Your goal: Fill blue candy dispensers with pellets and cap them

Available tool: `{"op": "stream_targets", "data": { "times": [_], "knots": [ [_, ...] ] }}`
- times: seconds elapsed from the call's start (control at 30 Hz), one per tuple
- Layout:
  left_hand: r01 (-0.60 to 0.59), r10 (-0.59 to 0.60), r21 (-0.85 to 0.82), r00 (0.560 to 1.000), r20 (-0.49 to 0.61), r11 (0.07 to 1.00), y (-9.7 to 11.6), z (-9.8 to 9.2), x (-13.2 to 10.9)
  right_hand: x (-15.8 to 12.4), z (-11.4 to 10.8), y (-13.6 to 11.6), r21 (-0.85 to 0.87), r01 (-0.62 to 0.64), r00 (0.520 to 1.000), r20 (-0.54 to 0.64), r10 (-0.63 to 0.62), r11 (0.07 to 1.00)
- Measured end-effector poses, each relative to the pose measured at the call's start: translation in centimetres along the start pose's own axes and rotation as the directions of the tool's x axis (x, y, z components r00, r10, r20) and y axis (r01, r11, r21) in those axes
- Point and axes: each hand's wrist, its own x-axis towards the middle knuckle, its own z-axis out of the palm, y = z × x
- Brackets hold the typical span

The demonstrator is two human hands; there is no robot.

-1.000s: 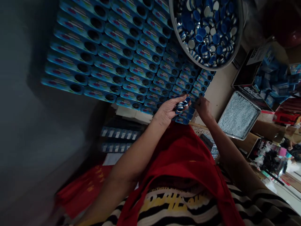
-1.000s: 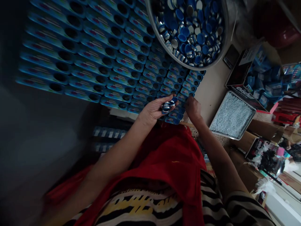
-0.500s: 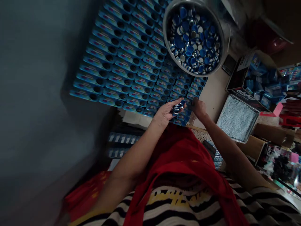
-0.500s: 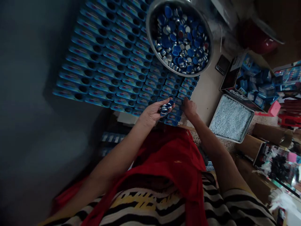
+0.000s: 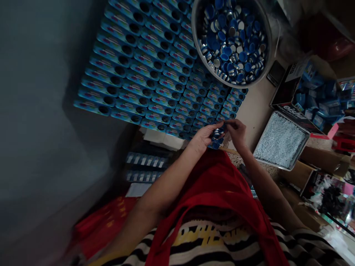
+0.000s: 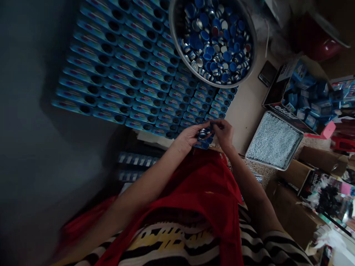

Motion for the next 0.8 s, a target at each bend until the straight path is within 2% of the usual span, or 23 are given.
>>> {"op": "stream_targets", "data": {
  "times": [0.07, 0.13, 0.23, 0.3, 0.4, 0.47, 0.57, 0.63, 0.73, 0.8],
  "knots": [
    [0.015, -0.015, 0.009, 1.000, -0.001, 1.000, 0.4, 0.1, -0.3, 1.1, -0.9, 0.6, -0.042, -0.023, 0.998, -0.056, 0.021, 0.999],
    [0.014, -0.014, 0.030, 1.000, -0.004, 0.999, 0.9, 0.0, -0.6, 2.5, -1.6, 0.9, -0.170, 0.005, 0.999, -0.051, -0.014, 0.985],
    [0.001, -0.002, 0.072, 1.000, 0.011, 0.997, 1.6, -0.2, -0.8, 4.3, -1.7, 0.4, -0.405, 0.088, 0.992, 0.116, -0.045, 0.910],
    [0.015, -0.018, 0.096, 0.999, 0.028, 0.995, 1.8, -0.3, -0.7, 5.4, -1.3, -0.2, -0.546, 0.095, 0.983, 0.185, 0.010, 0.832],
    [0.033, -0.039, 0.110, 0.998, 0.056, 0.993, 1.9, -0.4, -0.2, 6.9, -0.7, -1.2, -0.693, 0.052, 0.976, 0.187, 0.110, 0.719],
    [0.030, -0.036, 0.091, 0.997, 0.072, 0.995, 1.9, -0.5, 0.2, 7.7, -0.6, -1.7, -0.736, 0.047, 0.970, 0.195, 0.144, 0.676],
    [0.029, -0.036, 0.084, 0.996, 0.076, 0.996, 1.9, -0.7, 0.5, 8.0, -1.2, -2.5, -0.754, 0.086, 0.967, 0.222, 0.128, 0.651],
    [0.039, -0.050, 0.128, 0.995, 0.083, 0.991, 1.7, -0.7, 0.5, 7.8, -1.9, -3.4, -0.732, 0.101, 0.965, 0.236, 0.111, 0.673],
    [0.043, -0.066, 0.201, 0.992, 0.109, 0.979, 1.0, -0.6, 0.7, 7.1, -2.8, -4.8, -0.545, 0.150, 0.959, 0.282, 0.013, 0.825],
    [0.022, -0.056, 0.256, 0.990, 0.128, 0.966, 0.3, -0.4, 1.1, 6.7, -2.9, -5.4, -0.367, 0.222, 0.912, 0.405, -0.059, 0.903]
  ]
}}
